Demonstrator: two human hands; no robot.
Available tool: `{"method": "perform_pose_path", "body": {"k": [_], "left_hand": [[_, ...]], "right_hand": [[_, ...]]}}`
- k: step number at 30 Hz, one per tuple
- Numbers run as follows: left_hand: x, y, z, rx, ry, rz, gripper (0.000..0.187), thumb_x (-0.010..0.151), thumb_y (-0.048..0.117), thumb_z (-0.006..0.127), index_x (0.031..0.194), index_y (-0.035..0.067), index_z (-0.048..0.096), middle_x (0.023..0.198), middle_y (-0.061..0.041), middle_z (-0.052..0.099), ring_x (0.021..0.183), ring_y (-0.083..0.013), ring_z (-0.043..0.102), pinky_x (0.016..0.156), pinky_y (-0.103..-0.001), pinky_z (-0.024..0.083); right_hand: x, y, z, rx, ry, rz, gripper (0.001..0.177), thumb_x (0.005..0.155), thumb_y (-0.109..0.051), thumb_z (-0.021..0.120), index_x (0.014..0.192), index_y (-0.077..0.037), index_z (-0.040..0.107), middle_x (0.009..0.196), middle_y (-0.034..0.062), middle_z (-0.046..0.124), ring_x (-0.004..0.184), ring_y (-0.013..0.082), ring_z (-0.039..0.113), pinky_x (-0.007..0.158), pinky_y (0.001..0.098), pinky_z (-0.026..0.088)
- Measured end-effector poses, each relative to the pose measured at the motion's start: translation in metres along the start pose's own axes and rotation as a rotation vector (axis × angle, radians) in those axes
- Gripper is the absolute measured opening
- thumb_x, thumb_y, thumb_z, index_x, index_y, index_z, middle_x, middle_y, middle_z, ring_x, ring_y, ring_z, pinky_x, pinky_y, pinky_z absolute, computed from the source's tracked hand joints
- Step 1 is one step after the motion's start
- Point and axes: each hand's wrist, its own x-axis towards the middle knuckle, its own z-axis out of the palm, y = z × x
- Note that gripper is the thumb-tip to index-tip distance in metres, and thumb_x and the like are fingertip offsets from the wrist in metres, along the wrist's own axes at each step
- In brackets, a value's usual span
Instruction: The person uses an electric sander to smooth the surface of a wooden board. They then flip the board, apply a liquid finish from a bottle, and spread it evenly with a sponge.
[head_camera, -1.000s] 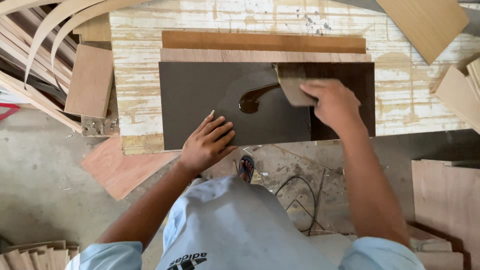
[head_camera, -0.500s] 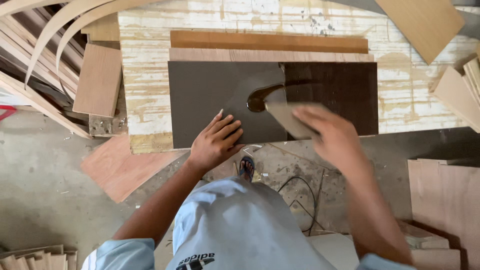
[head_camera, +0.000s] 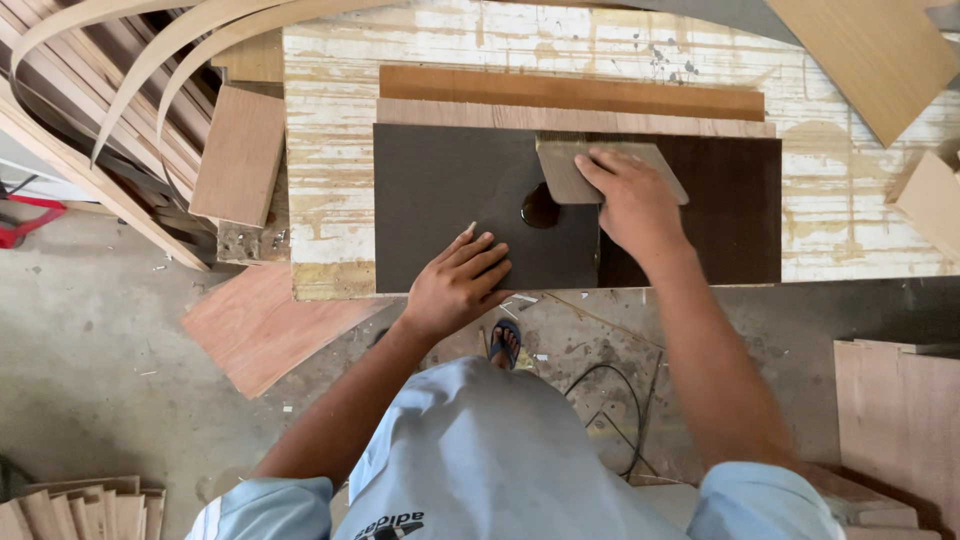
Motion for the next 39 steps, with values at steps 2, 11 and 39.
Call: {"method": "perform_pose_path", "body": {"k": [2, 11, 39], "left_hand": [[0.000, -0.001, 0.001, 0.006, 0.003, -0.001, 0.029, 0.082, 0.033, 0.081, 0.102, 0.013, 0.077, 0.114, -0.007, 0.074, 0.112, -0.0282, 0.069, 0.110, -0.044, 0.045], [0.007, 0.001, -0.001, 0.013, -0.008, -0.011, 0.029, 0.082, 0.032, 0.081, 0.103, 0.013, 0.077, 0.112, -0.007, 0.074, 0.111, -0.0276, 0.069, 0.109, -0.043, 0.046], [-0.024, -0.038, -0.039, 0.089, -0.101, -0.076, 0.050, 0.075, 0.050, 0.082, 0.113, 0.018, 0.074, 0.130, -0.006, 0.068, 0.130, -0.0289, 0.058, 0.116, -0.047, 0.036]], "right_hand": [[0.006, 0.005, -0.006, -0.032, 0.013, 0.000, 0.065, 0.081, 0.008, 0.062, 0.142, -0.015, 0.061, 0.133, 0.0117, 0.064, 0.123, 0.0337, 0.062, 0.102, 0.0505, 0.050], [-0.060, -0.033, -0.059, 0.032, -0.285, 0.144, 0.068, 0.082, 0.009, 0.059, 0.137, -0.031, 0.063, 0.126, 0.0013, 0.070, 0.118, 0.0280, 0.065, 0.077, 0.0342, 0.060], [0.036, -0.061, -0.039, -0.001, -0.007, 0.048, 0.061, 0.082, 0.005, 0.060, 0.140, -0.014, 0.060, 0.124, 0.0144, 0.066, 0.112, 0.0355, 0.065, 0.094, 0.0506, 0.053]]}}
